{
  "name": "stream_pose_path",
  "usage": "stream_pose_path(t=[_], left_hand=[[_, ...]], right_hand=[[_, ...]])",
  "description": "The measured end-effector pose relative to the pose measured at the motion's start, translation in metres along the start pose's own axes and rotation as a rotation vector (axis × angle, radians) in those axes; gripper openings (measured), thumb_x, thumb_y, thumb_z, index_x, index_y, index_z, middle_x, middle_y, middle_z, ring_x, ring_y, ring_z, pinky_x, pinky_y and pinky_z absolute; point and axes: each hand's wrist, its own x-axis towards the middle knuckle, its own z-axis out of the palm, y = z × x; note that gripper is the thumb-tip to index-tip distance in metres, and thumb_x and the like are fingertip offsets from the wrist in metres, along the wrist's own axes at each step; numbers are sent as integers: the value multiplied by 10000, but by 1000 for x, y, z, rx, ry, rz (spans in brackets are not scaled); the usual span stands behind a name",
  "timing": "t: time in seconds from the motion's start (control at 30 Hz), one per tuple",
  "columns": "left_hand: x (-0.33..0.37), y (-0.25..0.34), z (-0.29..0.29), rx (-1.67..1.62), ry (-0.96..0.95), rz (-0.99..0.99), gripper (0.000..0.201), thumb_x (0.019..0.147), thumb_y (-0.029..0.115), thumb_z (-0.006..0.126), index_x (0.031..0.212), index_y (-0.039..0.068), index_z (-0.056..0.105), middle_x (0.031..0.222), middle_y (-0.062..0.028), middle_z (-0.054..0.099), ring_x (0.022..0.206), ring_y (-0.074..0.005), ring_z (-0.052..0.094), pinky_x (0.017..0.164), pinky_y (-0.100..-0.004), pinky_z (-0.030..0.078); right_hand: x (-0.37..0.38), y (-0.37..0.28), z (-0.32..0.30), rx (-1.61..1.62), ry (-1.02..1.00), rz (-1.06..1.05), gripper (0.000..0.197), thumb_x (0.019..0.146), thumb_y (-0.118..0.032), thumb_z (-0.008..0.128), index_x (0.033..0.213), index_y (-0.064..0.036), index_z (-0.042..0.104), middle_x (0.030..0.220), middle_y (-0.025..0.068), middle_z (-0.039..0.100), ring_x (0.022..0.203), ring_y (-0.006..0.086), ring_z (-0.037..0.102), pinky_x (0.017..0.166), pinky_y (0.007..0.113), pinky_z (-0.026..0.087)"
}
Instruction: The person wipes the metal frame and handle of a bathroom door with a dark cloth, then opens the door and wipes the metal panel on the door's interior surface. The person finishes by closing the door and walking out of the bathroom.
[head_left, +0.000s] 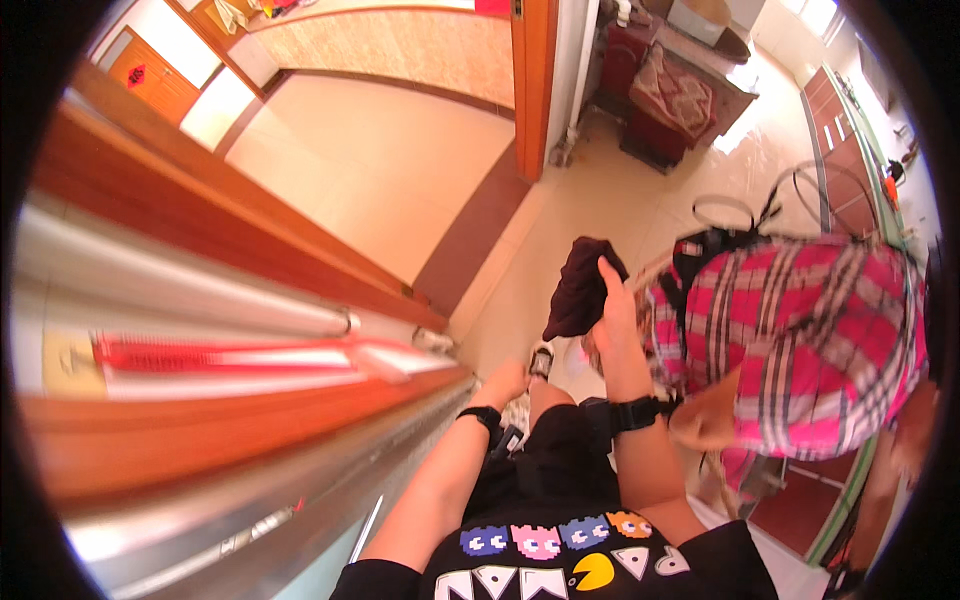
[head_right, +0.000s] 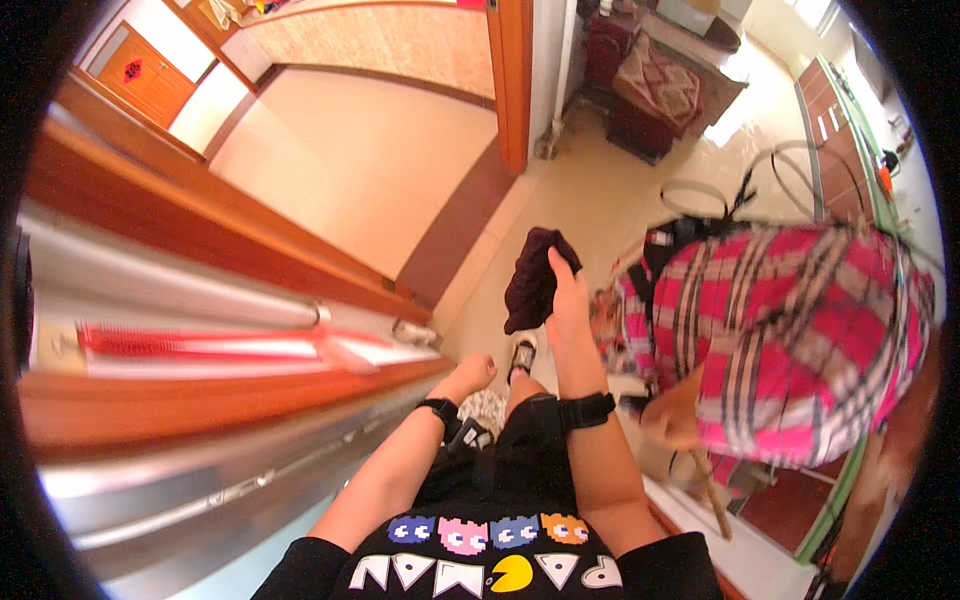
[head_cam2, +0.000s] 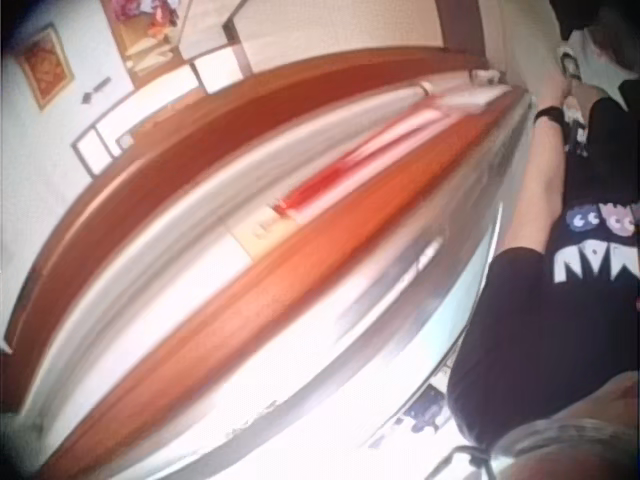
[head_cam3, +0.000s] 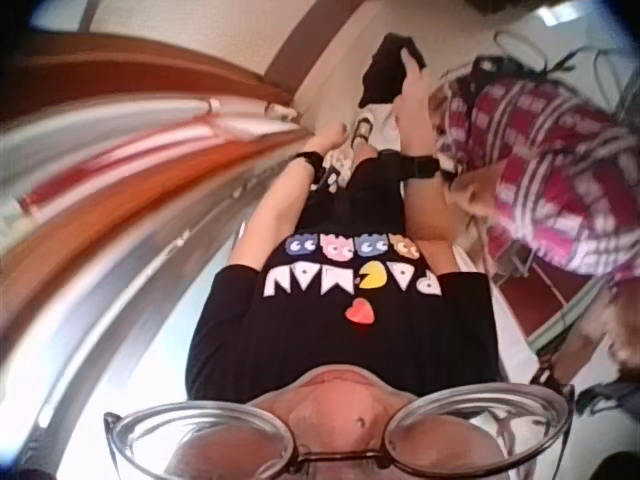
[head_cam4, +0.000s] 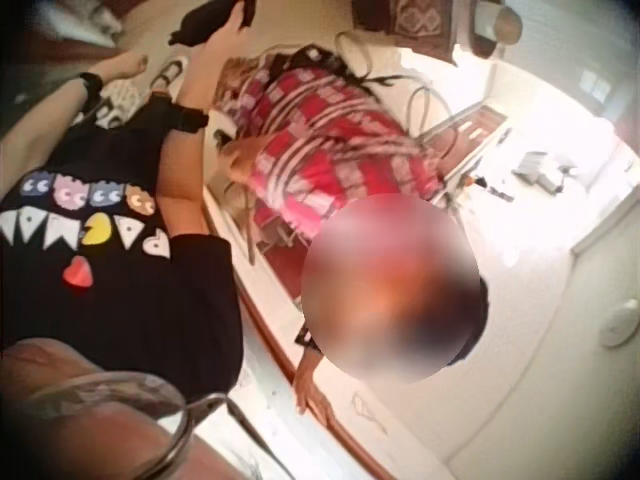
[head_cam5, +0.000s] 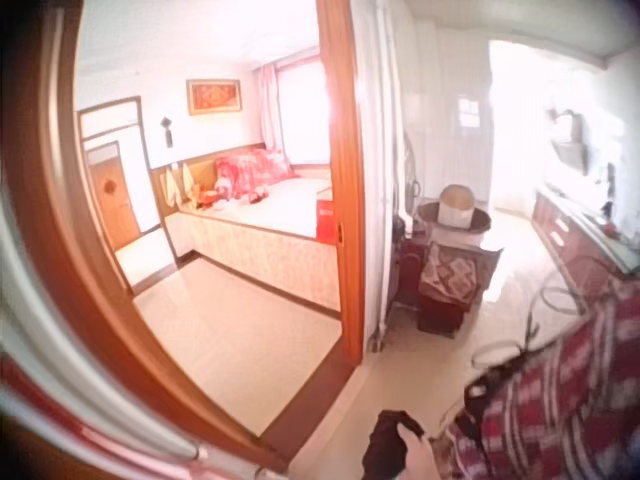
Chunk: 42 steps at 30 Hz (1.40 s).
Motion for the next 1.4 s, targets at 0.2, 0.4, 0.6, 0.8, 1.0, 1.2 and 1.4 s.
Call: stream_pose_path(t=[0.2, 0.4, 0.6, 0.8, 1.0, 1.2, 1.4], left_hand=[[77, 29, -93, 106, -20, 33, 318, 853, 265, 533, 1003, 21, 671, 970, -247, 667, 937, -409, 631, 844, -482, 496], [116, 39, -163, -87, 233, -6, 331, 864, 283, 532, 1006, 8, 649, 951, -237, 672, 924, -403, 634, 842, -473, 499], [139, -29, -236, -59, 124, -177, 349, 861, 274, 562, 1025, -14, 669, 1030, -238, 668, 1013, -361, 640, 882, -419, 500], [190, -115, -313, -325, 265, -444, 312, 874, 258, 560, 1003, 3, 685, 977, -206, 693, 957, -322, 664, 841, -402, 515], [229, -129, -381, -613, 289, -517, 299, 911, 255, 575, 1069, 12, 652, 926, -144, 701, 888, -240, 666, 816, -351, 523], [249, -74, -469, -576, 401, -203, 339, 881, 195, 641, 1172, 27, 594, 1008, -112, 666, 908, -186, 630, 831, -324, 518], [265, -4, -564, -878, 508, 225, 357, 858, 51, 659, 1197, 34, 548, 1038, -62, 638, 939, -166, 616, 850, -309, 506]], right_hand=[[107, -52, 48, -34, 60, -118, 325, 930, -255, 600, 1173, -39, 605, 1062, 63, 670, 958, 195, 646, 870, 351, 510], [184, -67, 88, -98, 14, -82, 183, 901, -186, 634, 1021, -49, 615, 881, 5, 632, 814, 114, 592, 742, 285, 470], [259, -56, 96, -253, 170, -78, 261, 883, -160, 649, 1122, -110, 556, 943, 3, 632, 807, 140, 634, 645, 297, 509], [341, -77, 127, -232, 35, 8, 205, 913, -143, 609, 1084, -30, 609, 928, 30, 643, 816, 144, 611, 701, 294, 484], [415, -74, 190, -687, -88, 145, 332, 935, -226, 577, 1183, -8, 607, 946, 64, 664, 869, 171, 618, 757, 322, 484], [448, -50, 269, -1118, -623, 369, 302, 922, -219, 617, 1152, -27, 652, 982, 24, 675, 890, 117, 589, 777, 274, 475], [495, -2, 359, -1182, -1213, 375, 400, 955, -273, 586, 1247, -1, 576, 1108, 97, 652, 1031, 163, 566, 911, 290, 448]])
